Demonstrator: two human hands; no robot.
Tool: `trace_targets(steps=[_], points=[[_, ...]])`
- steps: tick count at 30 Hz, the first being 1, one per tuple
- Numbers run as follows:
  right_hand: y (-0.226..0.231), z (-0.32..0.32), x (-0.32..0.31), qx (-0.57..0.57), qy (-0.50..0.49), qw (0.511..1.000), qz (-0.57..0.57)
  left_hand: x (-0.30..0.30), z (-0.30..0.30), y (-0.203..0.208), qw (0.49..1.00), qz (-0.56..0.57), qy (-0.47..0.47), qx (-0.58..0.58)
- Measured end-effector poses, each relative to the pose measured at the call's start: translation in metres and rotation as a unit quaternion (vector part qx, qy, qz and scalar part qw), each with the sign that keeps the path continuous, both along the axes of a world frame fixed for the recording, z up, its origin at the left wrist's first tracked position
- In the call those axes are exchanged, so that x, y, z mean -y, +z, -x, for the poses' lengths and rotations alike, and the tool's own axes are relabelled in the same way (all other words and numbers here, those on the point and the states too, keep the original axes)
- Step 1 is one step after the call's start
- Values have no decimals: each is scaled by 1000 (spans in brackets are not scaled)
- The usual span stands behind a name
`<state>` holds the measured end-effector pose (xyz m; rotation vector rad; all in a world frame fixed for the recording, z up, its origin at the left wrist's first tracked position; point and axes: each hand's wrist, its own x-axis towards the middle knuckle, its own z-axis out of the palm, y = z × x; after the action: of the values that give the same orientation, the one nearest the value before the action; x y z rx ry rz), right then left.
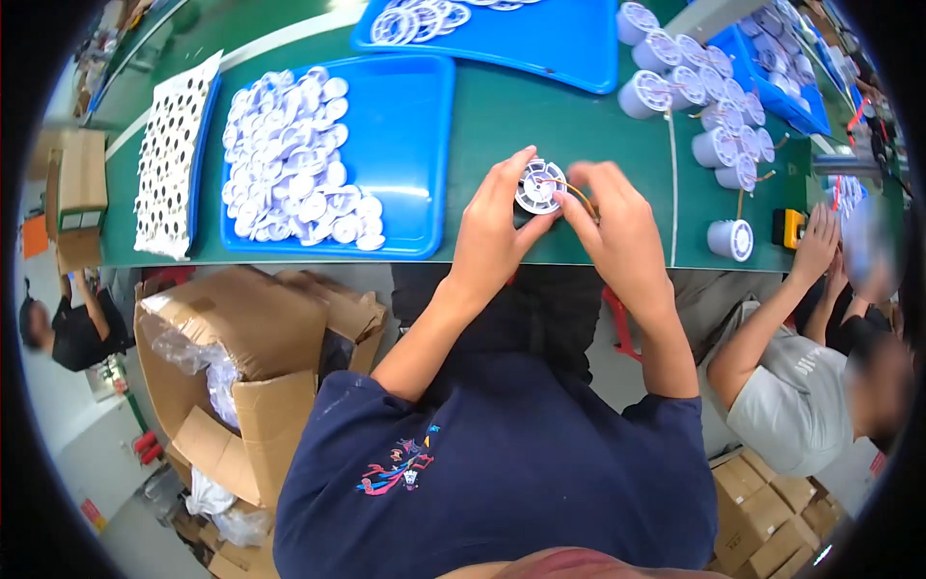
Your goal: Assembling small circular cooling fans by manually attaching plastic rings and components at a workbench.
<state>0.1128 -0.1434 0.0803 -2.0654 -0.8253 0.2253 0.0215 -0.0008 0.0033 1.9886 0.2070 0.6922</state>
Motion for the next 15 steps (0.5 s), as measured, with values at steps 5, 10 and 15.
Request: trace_targets(steps=[5,10,15], points=[[9,-15,-24,118,88,986,76,-12,22,-2,1000,0,9,18],[-2,-48,-59,38,119,976,176,-19,25,-9,998,-29,-5,53],[-8,-23,-101,248,110,959,81,-14,23,-9,999,-24,10,19]])
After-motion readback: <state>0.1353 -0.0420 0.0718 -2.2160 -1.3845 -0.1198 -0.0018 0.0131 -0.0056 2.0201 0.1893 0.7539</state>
